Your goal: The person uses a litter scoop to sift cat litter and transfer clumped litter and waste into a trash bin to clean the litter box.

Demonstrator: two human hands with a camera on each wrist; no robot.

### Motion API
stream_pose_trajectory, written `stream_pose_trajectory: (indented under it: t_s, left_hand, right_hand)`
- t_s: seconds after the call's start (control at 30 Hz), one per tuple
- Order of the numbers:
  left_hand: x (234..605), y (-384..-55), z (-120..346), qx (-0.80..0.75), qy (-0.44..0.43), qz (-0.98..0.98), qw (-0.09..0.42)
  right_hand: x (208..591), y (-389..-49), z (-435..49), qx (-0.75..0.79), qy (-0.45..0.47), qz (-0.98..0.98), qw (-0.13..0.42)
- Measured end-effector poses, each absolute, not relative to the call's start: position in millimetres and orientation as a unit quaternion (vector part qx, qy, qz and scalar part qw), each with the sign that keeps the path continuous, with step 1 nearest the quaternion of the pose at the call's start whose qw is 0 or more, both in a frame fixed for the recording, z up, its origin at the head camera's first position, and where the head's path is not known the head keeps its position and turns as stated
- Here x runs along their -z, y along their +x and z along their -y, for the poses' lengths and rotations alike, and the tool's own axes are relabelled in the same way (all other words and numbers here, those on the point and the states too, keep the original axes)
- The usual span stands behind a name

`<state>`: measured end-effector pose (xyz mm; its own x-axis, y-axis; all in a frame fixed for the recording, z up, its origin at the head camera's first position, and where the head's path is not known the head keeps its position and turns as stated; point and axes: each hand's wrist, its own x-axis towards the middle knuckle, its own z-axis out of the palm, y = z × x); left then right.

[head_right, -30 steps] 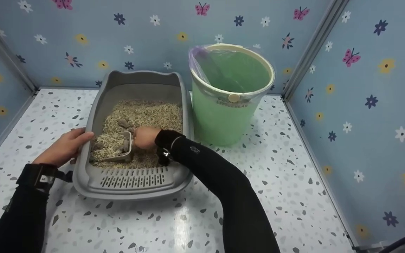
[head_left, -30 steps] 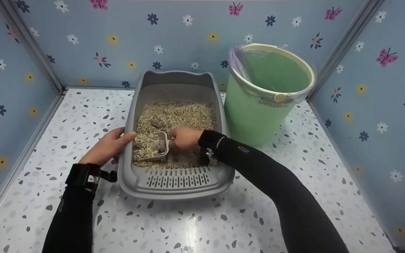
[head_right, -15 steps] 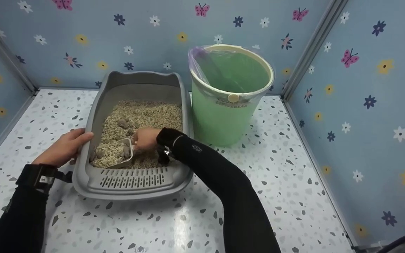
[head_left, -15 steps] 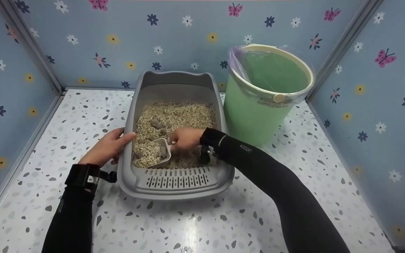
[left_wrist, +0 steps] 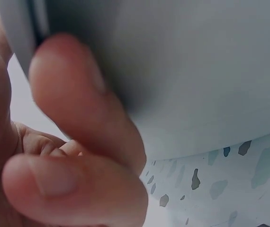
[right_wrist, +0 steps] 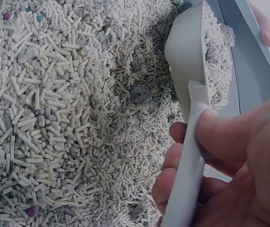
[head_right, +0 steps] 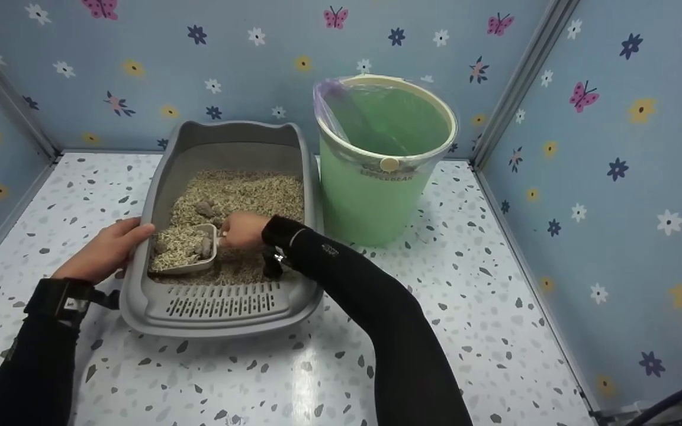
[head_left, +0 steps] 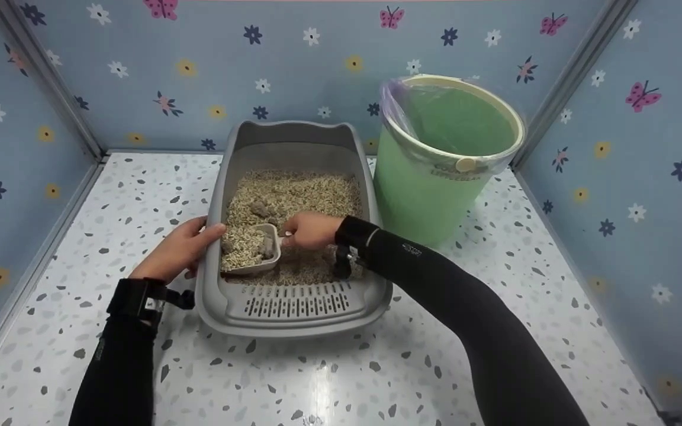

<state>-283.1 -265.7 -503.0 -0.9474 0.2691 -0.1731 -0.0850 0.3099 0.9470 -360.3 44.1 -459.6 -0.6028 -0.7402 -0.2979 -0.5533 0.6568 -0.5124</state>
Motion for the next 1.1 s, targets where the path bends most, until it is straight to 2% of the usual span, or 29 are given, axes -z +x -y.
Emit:
stream_pose_trajectory:
  t_s: [0.4, 0.9, 1.1]
  left_hand:
    - [503.6, -283.0, 265.1, -0.584, 0.059, -0.796, 0.147]
    - [501.8, -282.3, 265.7, -0.582, 0.054, -0.797, 0.152]
    - [501.9, -283.5, 264.5, -0.584, 0.050, -0.795, 0.154]
  right_hand:
    - [459.1, -356.4, -44.3, 0.158, -0.361, -0.876, 0.278]
    - [456.4, -354.9, -43.7, 0.181, -0.360, -0.877, 0.262]
    - [456.9, -356.8, -45.4, 0.220, -0.323, -0.885, 0.253]
